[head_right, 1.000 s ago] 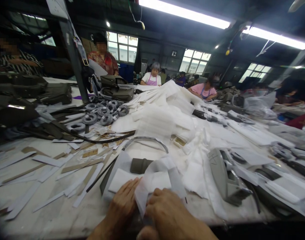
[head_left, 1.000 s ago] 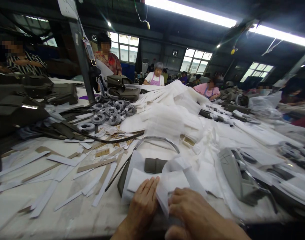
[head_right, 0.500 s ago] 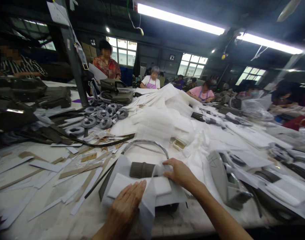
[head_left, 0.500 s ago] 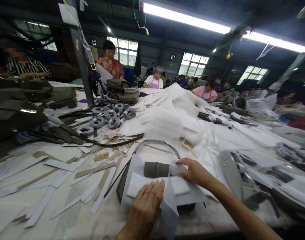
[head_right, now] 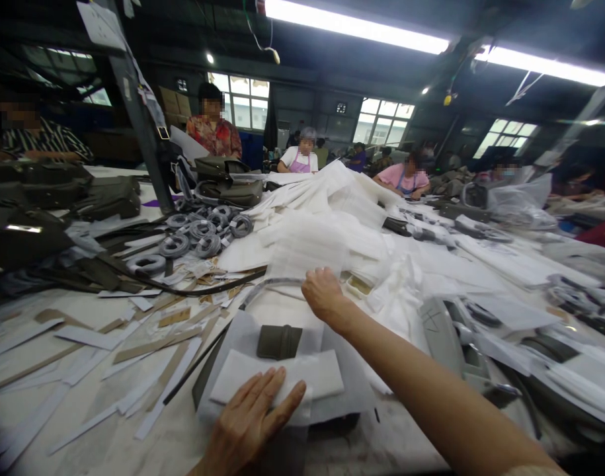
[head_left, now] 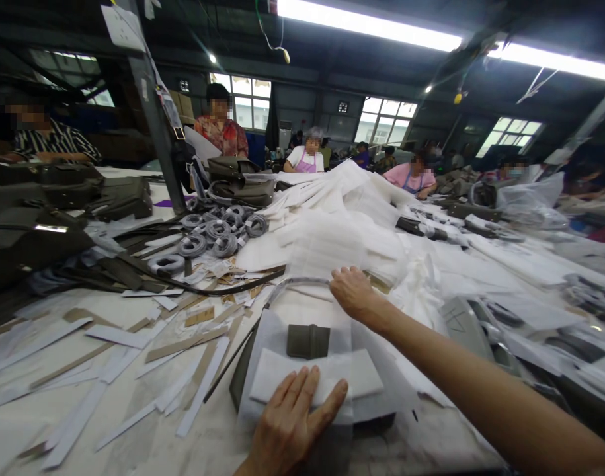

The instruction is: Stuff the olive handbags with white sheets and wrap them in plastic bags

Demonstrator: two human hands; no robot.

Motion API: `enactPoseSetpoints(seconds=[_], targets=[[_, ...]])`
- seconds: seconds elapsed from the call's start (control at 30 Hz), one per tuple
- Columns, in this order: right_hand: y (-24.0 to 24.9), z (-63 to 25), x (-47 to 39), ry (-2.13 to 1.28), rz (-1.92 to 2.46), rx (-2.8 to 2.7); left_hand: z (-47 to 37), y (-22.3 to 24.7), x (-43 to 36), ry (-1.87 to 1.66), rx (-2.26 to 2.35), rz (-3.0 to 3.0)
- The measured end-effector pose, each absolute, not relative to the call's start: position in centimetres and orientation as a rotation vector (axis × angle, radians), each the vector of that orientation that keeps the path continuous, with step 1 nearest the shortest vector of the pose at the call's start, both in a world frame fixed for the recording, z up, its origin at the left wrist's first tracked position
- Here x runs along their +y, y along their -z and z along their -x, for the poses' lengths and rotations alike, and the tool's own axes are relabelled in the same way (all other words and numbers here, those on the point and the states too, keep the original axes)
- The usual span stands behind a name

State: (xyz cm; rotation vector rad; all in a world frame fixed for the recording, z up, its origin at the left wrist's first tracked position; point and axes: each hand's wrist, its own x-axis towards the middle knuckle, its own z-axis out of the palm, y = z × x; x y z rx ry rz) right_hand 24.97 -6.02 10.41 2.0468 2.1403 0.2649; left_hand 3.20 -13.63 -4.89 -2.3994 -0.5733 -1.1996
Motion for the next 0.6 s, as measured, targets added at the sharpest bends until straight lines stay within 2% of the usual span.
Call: enactPoseSetpoints(seconds=[0.23, 0.37, 0.47, 0.53, 0.6], targets=[[-10.5, -24.8, -5.9, -0.580, -2.069, 2.341, -3.3, 5.6, -13.8, 1.188, -0.579, 2.454], [-10.5, -28.1, -10.1, -0.430, -2.428, 2.493, -2.8, 5.0, -13.6, 1.261, -0.590, 2.450], [-9.5, -31.7, -14.7, -0.123, -2.885, 2.219, -1.4, 3.0, -13.0, 1.215, -0.590, 2.563], [-7.9, -33.2, -17.2, 0.330, -2.979, 2.006, -0.2, 1.5, -12.4, 1.212, -0.596, 2.657], [-5.8, -33.2, -18.5, 0.866, -2.886, 2.046, 0.9, 0.5, -11.9, 1.281, -0.590, 2.694]])
